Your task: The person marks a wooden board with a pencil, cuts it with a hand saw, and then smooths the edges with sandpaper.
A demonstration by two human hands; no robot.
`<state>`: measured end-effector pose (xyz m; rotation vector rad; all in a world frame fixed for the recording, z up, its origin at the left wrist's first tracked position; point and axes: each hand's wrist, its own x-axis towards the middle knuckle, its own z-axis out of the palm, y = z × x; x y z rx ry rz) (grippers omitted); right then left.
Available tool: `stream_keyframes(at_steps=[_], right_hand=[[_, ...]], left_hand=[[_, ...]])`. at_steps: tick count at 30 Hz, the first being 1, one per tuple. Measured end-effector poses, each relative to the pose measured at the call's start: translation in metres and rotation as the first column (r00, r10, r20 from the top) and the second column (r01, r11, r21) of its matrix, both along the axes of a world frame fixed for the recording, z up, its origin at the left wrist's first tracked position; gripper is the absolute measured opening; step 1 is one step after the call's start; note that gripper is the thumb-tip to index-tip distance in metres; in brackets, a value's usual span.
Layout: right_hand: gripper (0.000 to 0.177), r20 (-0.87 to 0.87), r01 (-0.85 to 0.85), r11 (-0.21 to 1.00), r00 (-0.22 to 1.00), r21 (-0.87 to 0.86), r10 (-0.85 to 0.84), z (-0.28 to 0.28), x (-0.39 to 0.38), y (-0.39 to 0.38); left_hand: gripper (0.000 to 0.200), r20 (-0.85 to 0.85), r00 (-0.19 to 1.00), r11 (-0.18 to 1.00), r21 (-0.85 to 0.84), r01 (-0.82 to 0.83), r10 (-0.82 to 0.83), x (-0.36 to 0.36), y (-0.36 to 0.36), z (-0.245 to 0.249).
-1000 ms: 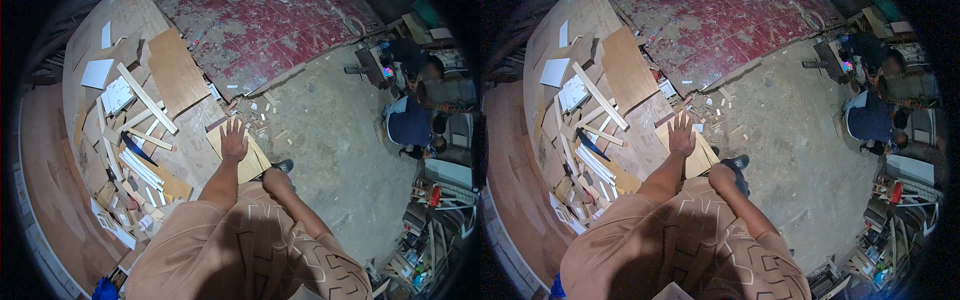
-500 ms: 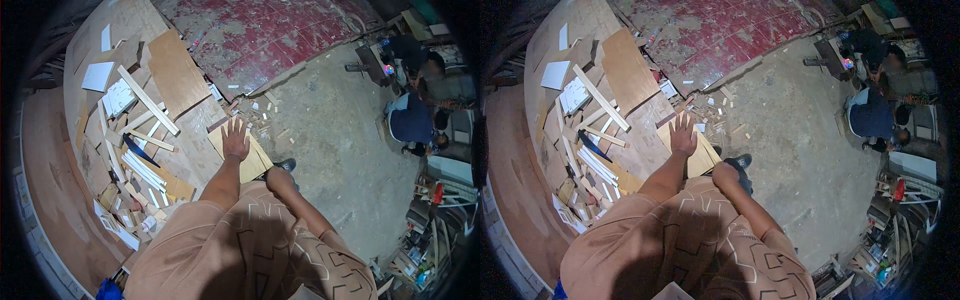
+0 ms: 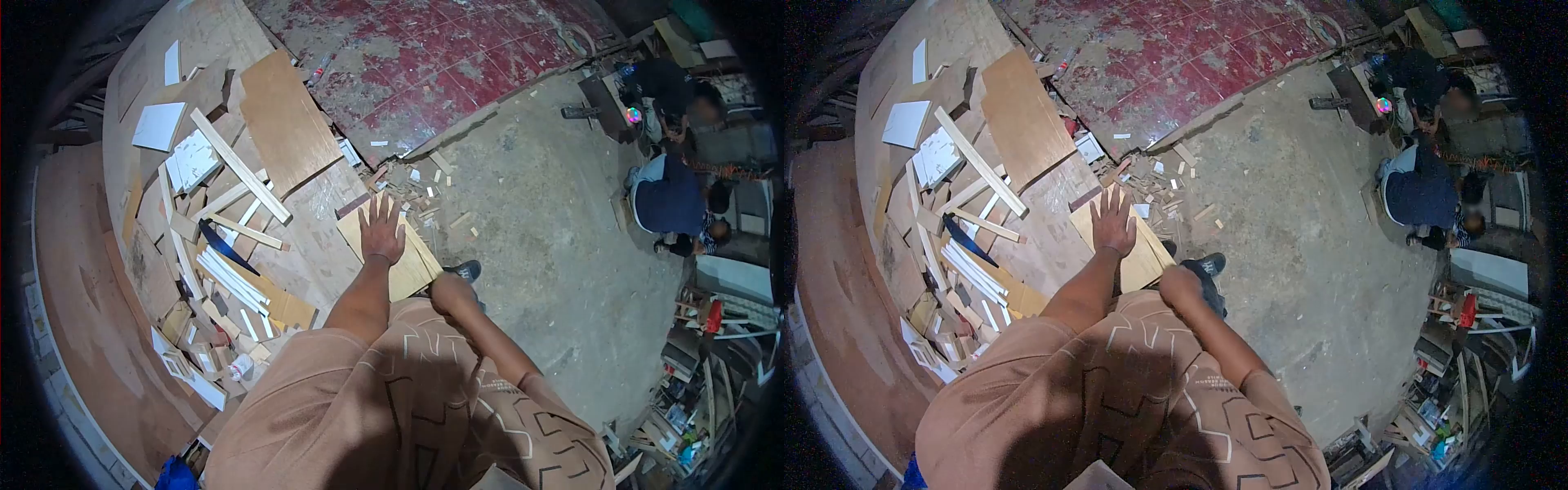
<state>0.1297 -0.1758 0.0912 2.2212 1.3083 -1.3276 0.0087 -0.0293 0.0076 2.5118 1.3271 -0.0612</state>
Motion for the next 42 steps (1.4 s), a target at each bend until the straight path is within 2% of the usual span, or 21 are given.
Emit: stream_keyframes(at_steps=[2, 5, 6, 8, 11, 14, 15, 17, 19, 21, 23, 25, 28, 30, 32, 35, 37, 39, 42], right_hand=[[0.026, -0.036, 0.039, 0.995, 0.998, -0.095, -0.042, 0.065, 0.011, -0.009], [0.027, 0.001, 0.047, 0.987, 0.999, -0.155, -0.048, 0.106, 0.021, -0.01], [0.027, 0.003, 0.051, 0.987, 0.999, -0.154, -0.051, 0.101, 0.021, -0.007], [0.027, -0.091, -0.084, 0.989, 0.993, -0.121, 0.073, 0.072, 0.019, 0.01], [0.028, -0.069, -0.018, 0.999, 0.997, -0.036, 0.016, -0.007, 0.002, 0.029], [0.028, -0.057, -0.032, 0.999, 0.998, -0.038, 0.03, 0.006, 0.0, 0.023], [0.028, -0.059, -0.028, 0.999, 0.998, -0.038, 0.026, 0.023, 0.0, 0.014], [0.028, -0.046, 0.037, 0.988, 0.998, -0.147, -0.044, 0.066, 0.01, -0.005], [0.028, -0.029, 0.029, 0.986, 0.999, -0.165, -0.034, 0.089, 0.016, -0.011], [0.029, -0.013, 0.023, 0.983, 1.0, -0.182, -0.026, 0.088, 0.016, -0.008], [0.029, -0.077, -0.063, 0.995, 0.995, -0.082, 0.056, 0.057, 0.012, 0.013], [0.029, -0.047, -0.036, 0.999, 0.998, -0.005, 0.035, -0.053, -0.001, 0.013], [0.028, -0.05, 0.063, 0.998, 0.997, -0.019, -0.064, -0.038, -0.005, 0.02], [0.028, -0.033, 0.053, 0.998, 0.998, -0.038, -0.054, 0.013, 0.002, 0.0], [0.028, -0.057, 0.063, 0.987, 0.996, -0.145, -0.072, 0.061, 0.014, -0.013], [0.027, -0.039, 0.046, 0.98, 0.998, -0.194, -0.055, 0.09, 0.019, -0.016], [0.026, -0.037, 0.024, 0.992, 0.999, -0.121, -0.028, 0.067, 0.015, -0.007], [0.025, -0.063, -0.073, 0.997, 0.996, -0.039, 0.071, 0.026, 0.007, 0.01], [0.024, -0.088, -0.016, 0.999, 0.996, -0.031, 0.013, 0.004, 0.004, 0.018]], left_hand=[[0.063, -0.029, 1.0, 1.0, 0.023, 0.003, -0.003, 0.001, 0.0, -0.001], [0.063, -0.036, 0.999, 1.0, 0.02, 0.003, -0.002, 0.0, -0.001, 0.0], [0.062, -0.034, 0.999, 1.0, 0.013, 0.004, -0.003, 0.0, 0.0, 0.001], [0.062, -0.034, 0.999, 1.0, 0.01, 0.0, 0.0, 0.001, 0.002, 0.0], [0.062, -0.007, 1.0, 0.999, 0.029, 0.015, -0.015, -0.001, -0.001, -0.002], [0.066, -0.019, 0.999, 1.0, 0.0, 0.025, -0.025, 0.0, 0.003, 0.002], [0.066, -0.008, 1.0, 1.0, 0.003, 0.023, -0.023, -0.001, 0.001, 0.001], [0.065, 0.007, 1.0, 1.0, 0.005, 0.021, -0.021, 0.0, 0.002, 0.0], [0.062, -0.024, 1.0, 1.0, 0.021, 0.008, -0.007, 0.001, 0.001, 0.0], [0.062, -0.029, 0.999, 0.999, 0.032, 0.015, -0.014, 0.001, -0.001, -0.001], [0.062, -0.037, 0.999, 0.998, 0.054, 0.012, -0.01, 0.001, 0.001, -0.001], [0.062, -0.053, 0.998, 1.0, 0.013, 0.022, -0.021, 0.0, 0.001, -0.001], [0.062, -0.025, 0.999, 0.999, 0.015, 0.033, -0.032, 0.0, 0.003, 0.002], [0.062, -0.025, 0.999, 1.0, 0.002, 0.029, -0.029, 0.0, 0.0, 0.003], [0.062, -0.027, 0.999, 1.0, 0.008, 0.025, -0.025, 0.0, 0.002, 0.002], [0.063, -0.02, 0.999, 1.0, 0.015, 0.025, -0.025, -0.001, 0.001, -0.003], [0.063, -0.033, 0.999, 1.0, 0.016, 0.025, -0.024, 0.002, 0.001, -0.001], [0.063, -0.049, 0.998, 1.0, 0.002, 0.025, -0.025, 0.001, 0.001, 0.001], [0.063, -0.017, 0.999, 1.0, -0.006, 0.027, -0.028, 0.0, 0.003, 0.002]])
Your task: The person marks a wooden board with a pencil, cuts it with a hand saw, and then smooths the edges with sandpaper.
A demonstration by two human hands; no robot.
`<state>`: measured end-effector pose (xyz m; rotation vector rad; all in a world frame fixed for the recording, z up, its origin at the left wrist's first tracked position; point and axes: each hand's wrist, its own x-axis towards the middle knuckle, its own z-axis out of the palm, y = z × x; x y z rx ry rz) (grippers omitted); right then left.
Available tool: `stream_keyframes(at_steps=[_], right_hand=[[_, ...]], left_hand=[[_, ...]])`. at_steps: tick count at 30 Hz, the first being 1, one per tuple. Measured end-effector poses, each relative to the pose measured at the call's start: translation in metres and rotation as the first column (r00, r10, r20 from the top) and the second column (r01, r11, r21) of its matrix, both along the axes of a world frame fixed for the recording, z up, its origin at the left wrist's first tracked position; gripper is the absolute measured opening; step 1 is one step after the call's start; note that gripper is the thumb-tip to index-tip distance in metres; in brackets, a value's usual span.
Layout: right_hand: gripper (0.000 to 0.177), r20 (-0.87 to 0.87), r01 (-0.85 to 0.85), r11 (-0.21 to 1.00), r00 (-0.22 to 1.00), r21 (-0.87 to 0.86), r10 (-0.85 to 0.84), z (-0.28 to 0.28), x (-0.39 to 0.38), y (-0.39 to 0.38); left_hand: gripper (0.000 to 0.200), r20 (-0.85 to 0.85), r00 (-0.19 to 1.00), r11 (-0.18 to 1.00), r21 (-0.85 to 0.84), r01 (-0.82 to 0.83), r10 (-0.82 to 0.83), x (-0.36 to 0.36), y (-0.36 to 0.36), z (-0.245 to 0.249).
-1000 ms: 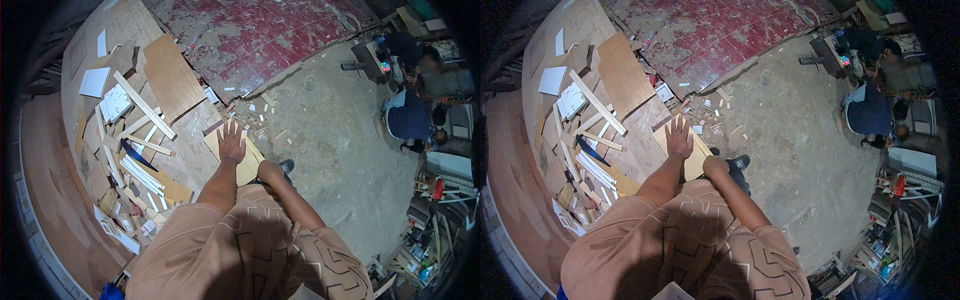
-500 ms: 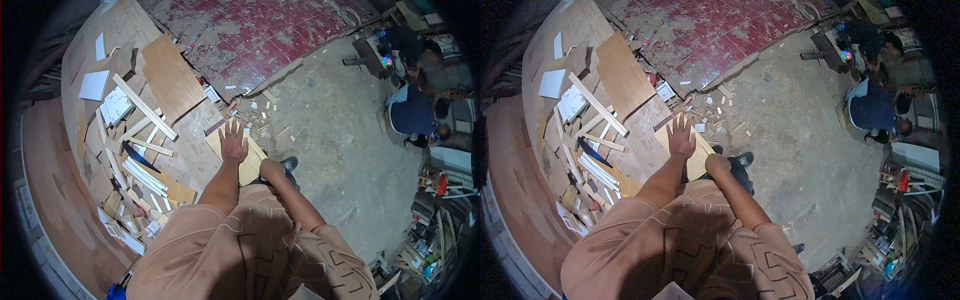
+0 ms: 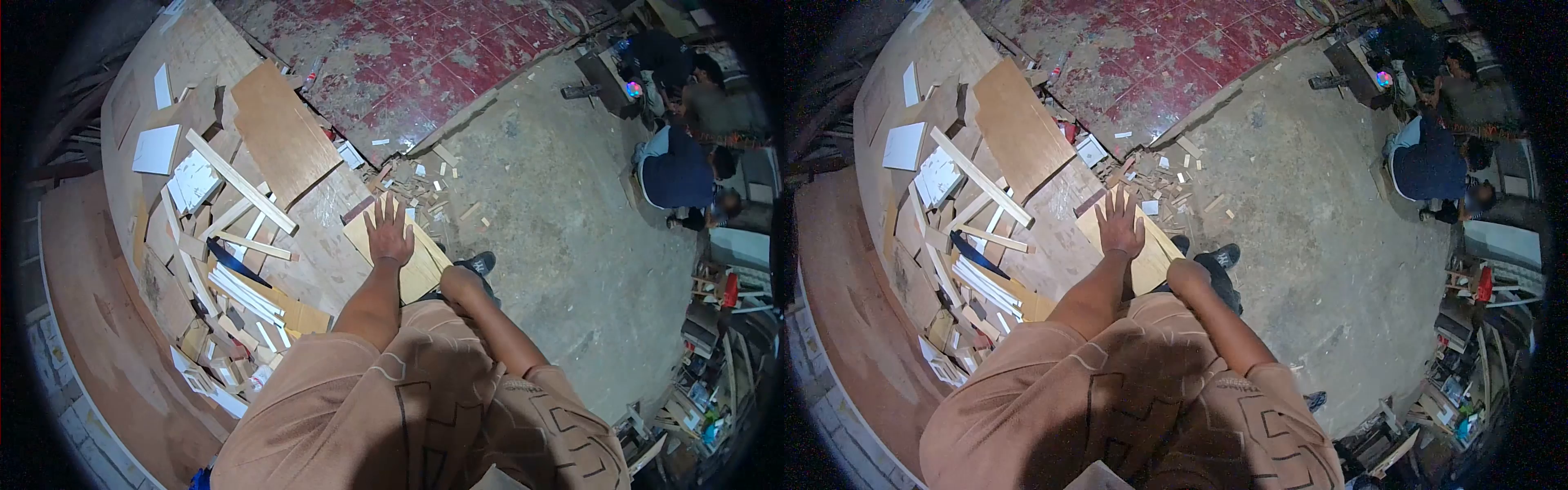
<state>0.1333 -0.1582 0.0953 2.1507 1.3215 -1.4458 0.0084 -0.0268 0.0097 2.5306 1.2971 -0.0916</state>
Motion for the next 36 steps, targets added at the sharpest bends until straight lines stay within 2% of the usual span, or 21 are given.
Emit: stream_keyframes(at_steps=[5, 7, 9, 12, 14, 17, 20, 23, 26, 29, 30, 33, 36], right_hand=[[0.025, 0.052, 0.104, 0.994, 0.993, -0.041, -0.102, 0.061, 0.017, -0.063], [0.025, 0.086, 0.154, 0.986, 0.985, -0.062, -0.149, 0.089, 0.015, -0.061], [0.024, 0.167, 0.216, 0.969, 0.958, 0.12, -0.234, 0.11, 0.002, -0.04], [0.022, 0.137, 0.167, 0.95, 0.968, 0.265, -0.209, 0.067, -0.009, -0.021], [0.02, 0.175, 0.106, 0.96, 0.972, 0.261, -0.155, 0.004, -0.018, -0.01], [0.02, 0.162, 0.099, 0.952, 0.975, 0.29, -0.151, -0.032, -0.022, -0.004], [0.021, 0.179, 0.104, 0.973, 0.974, 0.207, -0.142, 0.002, -0.016, -0.035], [0.023, 0.171, 0.052, 0.995, 0.983, 0.089, -0.066, 0.089, -0.001, -0.043], [0.024, 0.241, 0.05, 0.998, 0.969, 0.029, -0.055, 0.071, -0.006, -0.038], [0.024, 0.298, 0.063, 0.996, 0.951, 0.061, -0.079, 0.084, -0.002, -0.012], [0.024, 0.248, 0.032, 0.999, 0.968, -0.007, -0.029, 0.103, 0.006, 0.002], [0.024, 0.159, -0.049, 0.998, 0.986, -0.037, 0.054, 0.12, 0.016, 0.001], [0.025, 0.209, -0.018, 0.999, 0.978, 0.033, 0.01, 0.081, 0.006, -0.038]], left_hand=[[0.065, 0.003, 1.0, 1.0, 0.017, -0.001, 0.001, 0.001, -0.001, -0.005], [0.067, 0.006, 1.0, 1.0, 0.025, 0.002, -0.002, -0.001, -0.003, -0.007], [0.066, 0.017, 1.0, 0.999, 0.034, 0.002, -0.002, -0.001, -0.001, -0.008], [0.066, 0.013, 1.0, 1.0, 0.025, 0.006, -0.006, 0.0, -0.001, -0.004], [0.066, 0.012, 1.0, 0.999, 0.033, 0.008, -0.008, 0.0, -0.001, -0.009], [0.066, 0.005, 1.0, 0.999, 0.031, 0.006, -0.006, -0.001, -0.003, -0.008], [0.066, 0.002, 1.0, 1.0, 0.031, 0.006, -0.006, -0.001, -0.001, -0.008], [0.066, 0.006, 1.0, 0.999, 0.035, 0.0, -0.001, 0.001, -0.002, -0.008], [0.066, 0.001, 1.0, 1.0, 0.031, 0.001, -0.001, 0.001, -0.002, -0.006], [0.066, 0.004, 1.0, 0.999, 0.038, 0.002, -0.002, 0.0, 0.0, -0.007], [0.066, 0.012, 1.0, 0.999, 0.037, 0.008, -0.008, 0.0, -0.002, -0.008], [0.066, 0.001, 1.0, 1.0, 0.026, 0.003, -0.003, 0.001, -0.002, -0.004], [0.067, -0.013, 1.0, 0.999, 0.043, 0.014, -0.013, 0.002, -0.001, -0.005]])
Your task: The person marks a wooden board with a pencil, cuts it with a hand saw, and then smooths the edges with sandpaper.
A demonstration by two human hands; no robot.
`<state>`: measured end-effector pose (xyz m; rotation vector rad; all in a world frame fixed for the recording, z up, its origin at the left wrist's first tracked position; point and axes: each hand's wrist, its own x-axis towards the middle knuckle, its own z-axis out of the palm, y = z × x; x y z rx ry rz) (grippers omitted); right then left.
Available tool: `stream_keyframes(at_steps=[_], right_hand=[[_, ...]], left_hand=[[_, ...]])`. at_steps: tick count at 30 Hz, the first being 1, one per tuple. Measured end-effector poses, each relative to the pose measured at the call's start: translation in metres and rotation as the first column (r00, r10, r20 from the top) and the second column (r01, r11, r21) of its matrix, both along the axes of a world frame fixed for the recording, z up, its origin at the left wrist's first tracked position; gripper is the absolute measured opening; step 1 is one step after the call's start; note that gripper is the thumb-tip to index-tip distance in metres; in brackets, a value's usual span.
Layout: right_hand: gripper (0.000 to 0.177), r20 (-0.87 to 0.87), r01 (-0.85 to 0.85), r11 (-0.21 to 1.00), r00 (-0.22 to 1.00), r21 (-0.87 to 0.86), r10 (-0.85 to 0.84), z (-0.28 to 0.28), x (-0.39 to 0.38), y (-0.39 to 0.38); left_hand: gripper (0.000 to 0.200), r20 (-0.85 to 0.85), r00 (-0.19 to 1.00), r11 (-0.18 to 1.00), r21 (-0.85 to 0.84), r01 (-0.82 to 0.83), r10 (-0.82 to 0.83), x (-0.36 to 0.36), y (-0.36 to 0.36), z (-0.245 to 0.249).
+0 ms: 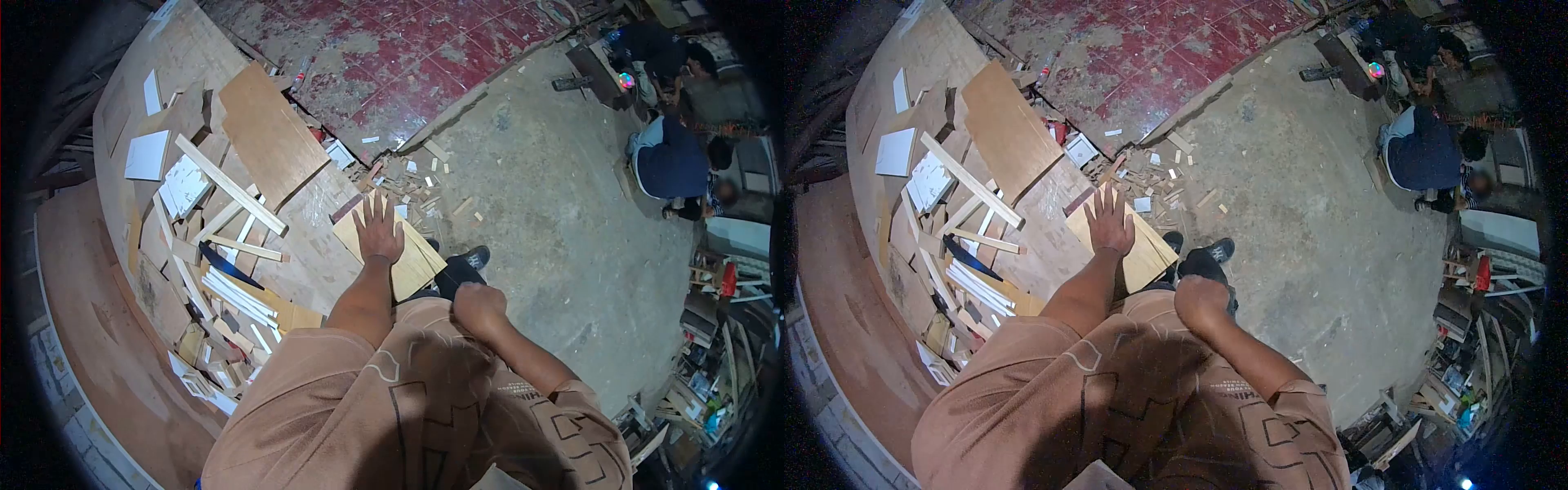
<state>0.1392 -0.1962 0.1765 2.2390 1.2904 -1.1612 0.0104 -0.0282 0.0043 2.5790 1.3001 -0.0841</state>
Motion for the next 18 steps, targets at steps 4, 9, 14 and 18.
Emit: stream_keyframes(at_steps=[4, 9, 14, 18], right_hand=[[0.025, -0.024, 0.086, 0.98, 0.996, 0.178, -0.083, -0.073, -0.017, 0.004], [0.023, 0.021, 0.126, 0.934, 0.99, 0.335, -0.141, -0.151, -0.034, 0.025], [0.027, -0.072, 0.091, 0.991, 0.994, 0.098, -0.084, -0.034, -0.008, -0.006], [0.026, -0.108, -0.011, 0.981, 0.994, 0.194, 0.033, -0.039, -0.008, -0.007]], left_hand=[[0.069, -0.017, 1.0, 1.0, 0.016, -0.02, 0.02, -0.001, -0.002, -0.003], [0.069, -0.033, 0.998, 0.999, 0.003, -0.054, 0.054, 0.001, -0.001, -0.003], [0.069, -0.062, 0.997, 0.998, 0.016, -0.054, 0.055, 0.003, -0.001, -0.001], [0.073, -0.01, 0.999, 0.999, 0.01, -0.044, 0.044, 0.0, -0.002, -0.001]])
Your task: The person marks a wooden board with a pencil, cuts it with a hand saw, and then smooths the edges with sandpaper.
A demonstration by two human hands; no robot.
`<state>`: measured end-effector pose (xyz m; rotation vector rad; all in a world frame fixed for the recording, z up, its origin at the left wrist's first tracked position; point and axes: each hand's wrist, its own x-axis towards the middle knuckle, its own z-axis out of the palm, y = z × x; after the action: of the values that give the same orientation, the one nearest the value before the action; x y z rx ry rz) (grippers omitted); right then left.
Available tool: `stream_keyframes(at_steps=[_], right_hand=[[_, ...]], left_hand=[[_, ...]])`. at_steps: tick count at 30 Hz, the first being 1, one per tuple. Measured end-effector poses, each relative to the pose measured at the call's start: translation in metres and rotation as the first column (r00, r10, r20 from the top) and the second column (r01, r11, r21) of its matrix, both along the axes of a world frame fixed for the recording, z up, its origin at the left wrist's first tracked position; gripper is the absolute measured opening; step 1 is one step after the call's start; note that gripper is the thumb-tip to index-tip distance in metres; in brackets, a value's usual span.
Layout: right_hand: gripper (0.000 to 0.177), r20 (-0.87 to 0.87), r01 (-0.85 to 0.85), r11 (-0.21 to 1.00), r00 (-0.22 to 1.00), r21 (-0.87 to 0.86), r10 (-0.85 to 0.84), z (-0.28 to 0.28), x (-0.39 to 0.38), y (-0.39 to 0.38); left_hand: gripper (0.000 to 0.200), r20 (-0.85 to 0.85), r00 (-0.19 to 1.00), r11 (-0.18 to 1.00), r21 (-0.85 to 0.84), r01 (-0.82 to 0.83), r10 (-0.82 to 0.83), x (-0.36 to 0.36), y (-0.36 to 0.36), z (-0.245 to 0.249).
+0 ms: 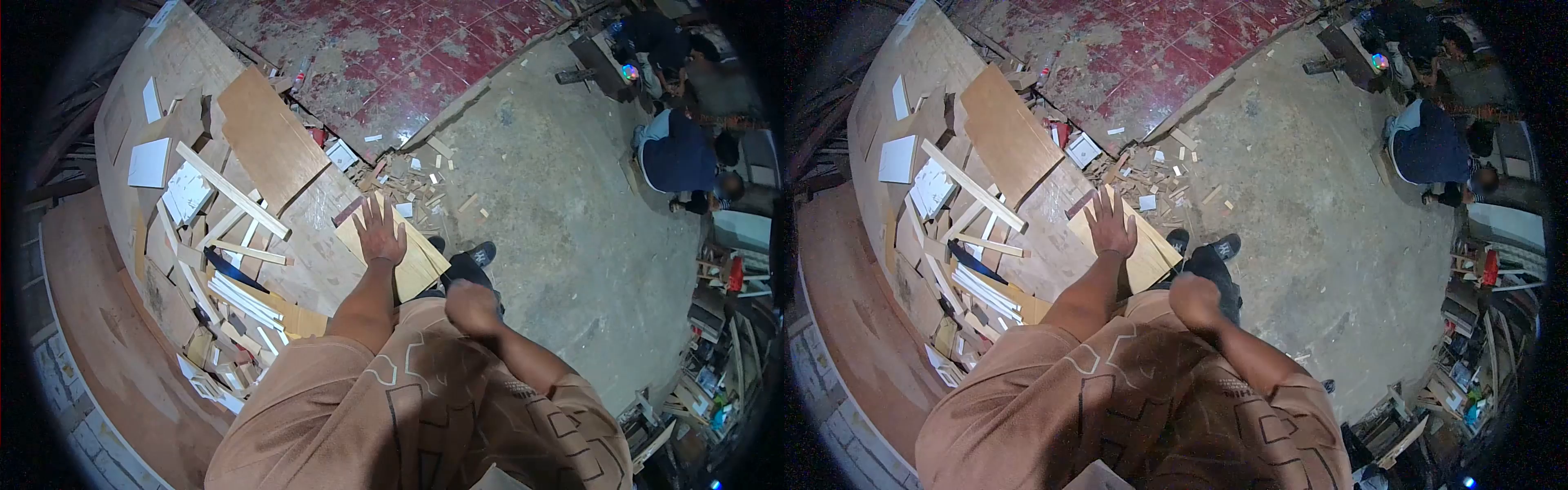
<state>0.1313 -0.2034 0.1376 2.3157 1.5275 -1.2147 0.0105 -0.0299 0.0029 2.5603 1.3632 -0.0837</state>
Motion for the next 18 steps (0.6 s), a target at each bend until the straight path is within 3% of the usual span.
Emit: stream_keyframes(at_steps=[1, 3, 5, 8, 14, 16, 18], right_hand=[[0.026, 0.001, -0.003, 1.0, 1.0, 0.002, 0.003, -0.027, -0.005, 0.006], [0.025, 0.047, 0.181, 0.983, 0.982, 0.031, -0.182, -0.09, -0.02, 0.023], [0.024, 0.034, 0.177, 0.982, 0.983, 0.068, -0.18, -0.102, -0.02, 0.024], [0.026, 0.006, 0.16, 0.985, 0.987, 0.058, -0.161, -0.087, -0.012, 0.004], [0.03, 0.011, 0.076, 0.993, 0.997, -0.094, -0.076, 0.009, 0.008, -0.011], [0.029, 0.012, 0.06, 0.992, 0.998, -0.111, -0.059, -0.003, 0.007, 0.005], [0.028, -0.007, 0.026, 0.996, 1.0, -0.089, -0.027, -0.061, -0.004, 0.023]], left_hand=[[0.073, 0.003, 1.0, 1.0, 0.001, -0.003, 0.003, 0.001, 0.001, 0.001], [0.073, 0.005, 1.0, 1.0, 0.005, -0.004, 0.004, 0.0, 0.001, -0.001], [0.073, 0.008, 1.0, 1.0, 0.011, -0.006, 0.006, 0.001, 0.001, -0.001], [0.073, 0.026, 1.0, 1.0, -0.003, -0.003, 0.003, -0.003, 0.0, 0.001], [0.073, 0.007, 1.0, 1.0, 0.012, -0.004, 0.004, -0.001, 0.001, -0.002], [0.07, -0.057, 0.998, 1.0, -0.002, -0.012, 0.012, 0.001, 0.001, 0.001], [0.07, -0.044, 0.999, 1.0, 0.002, -0.012, 0.012, 0.001, 0.001, 0.002]])
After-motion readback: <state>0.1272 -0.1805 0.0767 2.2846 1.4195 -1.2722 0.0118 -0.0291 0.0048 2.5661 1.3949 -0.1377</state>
